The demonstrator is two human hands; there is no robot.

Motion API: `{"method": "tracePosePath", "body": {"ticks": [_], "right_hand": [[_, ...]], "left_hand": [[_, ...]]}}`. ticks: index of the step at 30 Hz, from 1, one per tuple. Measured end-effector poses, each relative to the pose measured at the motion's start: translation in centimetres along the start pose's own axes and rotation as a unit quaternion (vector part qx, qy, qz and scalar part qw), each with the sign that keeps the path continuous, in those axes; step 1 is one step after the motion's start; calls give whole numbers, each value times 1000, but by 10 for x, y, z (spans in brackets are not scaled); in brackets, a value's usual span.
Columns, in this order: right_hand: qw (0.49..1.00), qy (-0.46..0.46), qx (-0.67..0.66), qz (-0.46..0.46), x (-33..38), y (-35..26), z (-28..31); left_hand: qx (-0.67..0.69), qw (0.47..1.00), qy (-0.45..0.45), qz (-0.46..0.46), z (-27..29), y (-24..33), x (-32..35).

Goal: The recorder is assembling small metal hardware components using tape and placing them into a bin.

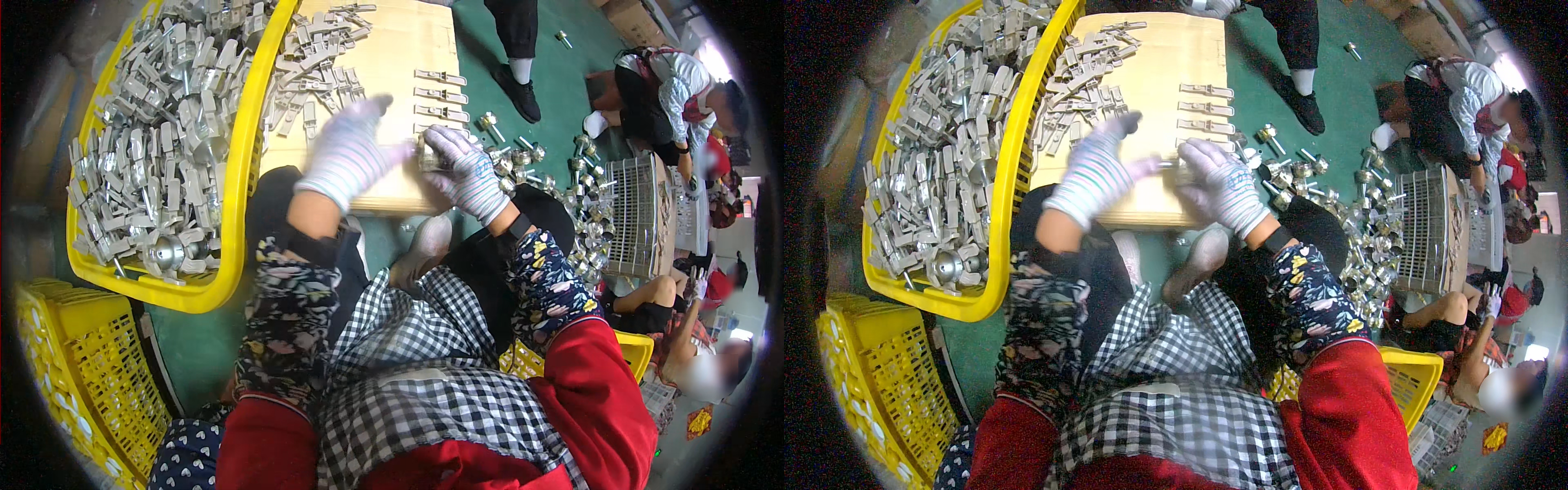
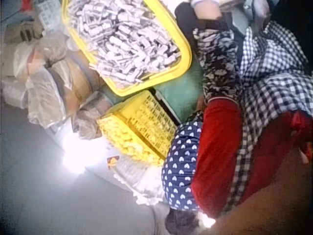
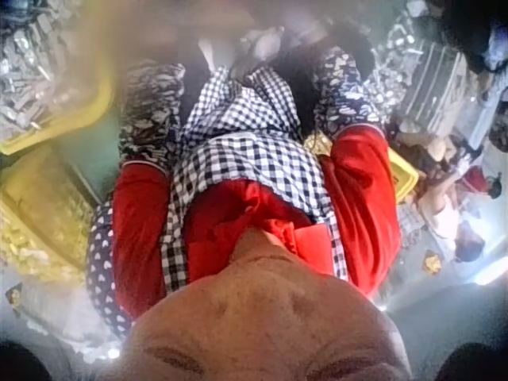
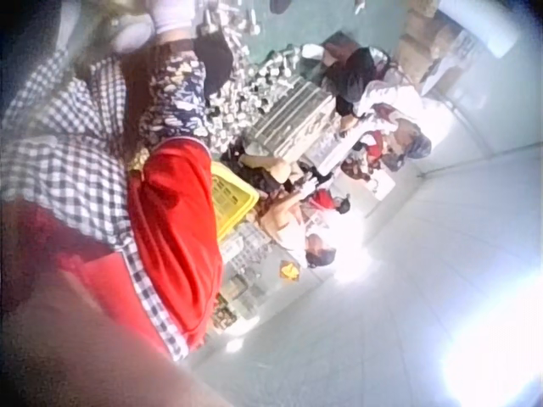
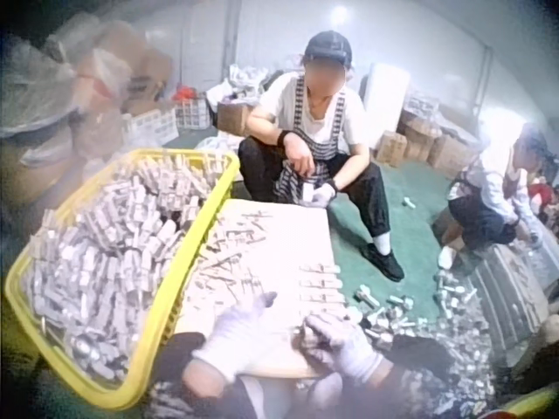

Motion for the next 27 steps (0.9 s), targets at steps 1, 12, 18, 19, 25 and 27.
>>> {"method": "tracePosePath", "body": {"ticks": [1,12,18,19,25,27], "right_hand": [[1000,-4,-14,-14,0,3,-1],[995,-4,-84,-59,1,8,-3],[992,-1,-97,-76,-2,11,-4],[984,3,-130,-124,-3,16,-5],[894,37,-292,-338,2,34,-19],[887,38,-283,-363,2,39,-22]], "left_hand": [[-255,964,-69,-33,-16,-11,7],[-322,938,-74,-103,-69,-37,33],[-299,946,-26,-123,-75,-43,30],[-269,954,-10,-131,-75,-42,29],[-214,967,-13,-138,-79,-41,21],[-227,962,-34,-150,-78,-35,10]]}}
Point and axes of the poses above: each hand's wrist, its own x-axis away from the middle knuckle, its own z-axis out of the back of the hand, y = z × x, the point moved 8 cm from there along -x, towards the middle knuckle, and after that the axes turned 14 degrees about y, right-handed, at the moved point
